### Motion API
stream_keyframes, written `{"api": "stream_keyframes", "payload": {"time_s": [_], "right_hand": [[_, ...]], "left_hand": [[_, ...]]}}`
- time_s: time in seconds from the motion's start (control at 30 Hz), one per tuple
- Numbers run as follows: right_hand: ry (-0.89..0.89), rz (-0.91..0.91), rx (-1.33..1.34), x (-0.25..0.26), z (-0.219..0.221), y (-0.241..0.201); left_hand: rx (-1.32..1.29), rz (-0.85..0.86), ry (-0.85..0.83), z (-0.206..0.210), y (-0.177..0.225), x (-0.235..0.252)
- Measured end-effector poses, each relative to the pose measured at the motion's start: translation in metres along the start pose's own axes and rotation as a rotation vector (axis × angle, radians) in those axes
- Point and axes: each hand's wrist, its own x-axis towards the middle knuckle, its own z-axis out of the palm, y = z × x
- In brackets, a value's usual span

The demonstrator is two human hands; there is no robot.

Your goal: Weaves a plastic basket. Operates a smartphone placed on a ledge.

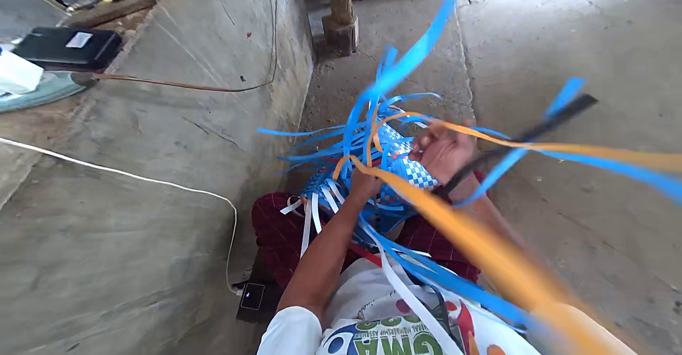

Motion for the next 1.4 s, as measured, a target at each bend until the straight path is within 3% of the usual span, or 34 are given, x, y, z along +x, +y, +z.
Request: {"api": "stream_keyframes", "payload": {"time_s": [0.07,0.13,0.23,0.37,0.5,0.63,0.7,0.77,0.83,0.93,1.0,1.07,1.17,1.27,1.4], "right_hand": [[0.074,0.208,-0.526,0.003,-0.014,0.032],[-0.104,0.443,-1.133,0.01,-0.02,0.058],[-0.333,0.631,-1.523,0.016,-0.014,0.077],[-0.325,0.587,-1.465,0.02,-0.019,0.073],[-0.201,0.593,-1.072,0.007,-0.021,0.035],[-0.06,0.16,-0.59,-0.005,-0.034,-0.038],[-0.158,-0.033,-0.332,-0.002,-0.035,-0.063],[-0.265,-0.05,-0.267,0.002,-0.03,-0.063],[-0.302,0.058,-0.446,0.008,-0.029,-0.034],[-0.412,0.253,-1.054,0.029,-0.028,0.03],[-0.547,0.24,-1.296,0.04,-0.024,0.065],[-0.56,0.158,-1.386,0.042,-0.019,0.091],[-0.553,0.315,-1.487,0.049,0.003,0.095],[-0.583,0.117,-1.466,0.048,0.001,0.105],[-0.607,0.182,-1.507,0.054,0.003,0.105]], "left_hand": [[-0.079,0.058,0.053,-0.001,-0.007,-0.001],[-0.164,0.068,0.106,-0.002,-0.011,-0.002],[-0.125,0.028,0.126,-0.005,-0.005,-0.008],[-0.075,0.007,0.093,-0.01,0.007,-0.014],[-0.085,-0.014,0.094,-0.011,0.003,-0.009],[-0.096,-0.02,0.093,-0.008,-0.004,-0.001],[-0.095,-0.019,0.089,-0.009,-0.003,0.0],[-0.121,0.018,0.104,-0.008,0.0,0.0],[-0.161,0.092,0.158,-0.007,0.0,-0.002],[-0.176,0.092,0.16,-0.012,0.002,-0.008],[-0.181,0.126,0.213,-0.012,-0.003,-0.014],[-0.17,0.207,0.282,-0.009,-0.011,-0.023],[-0.115,0.322,0.328,-0.015,-0.015,-0.048],[-0.036,0.433,0.371,-0.029,-0.019,-0.085],[-0.062,0.388,0.528,-0.05,-0.044,-0.141]]}}
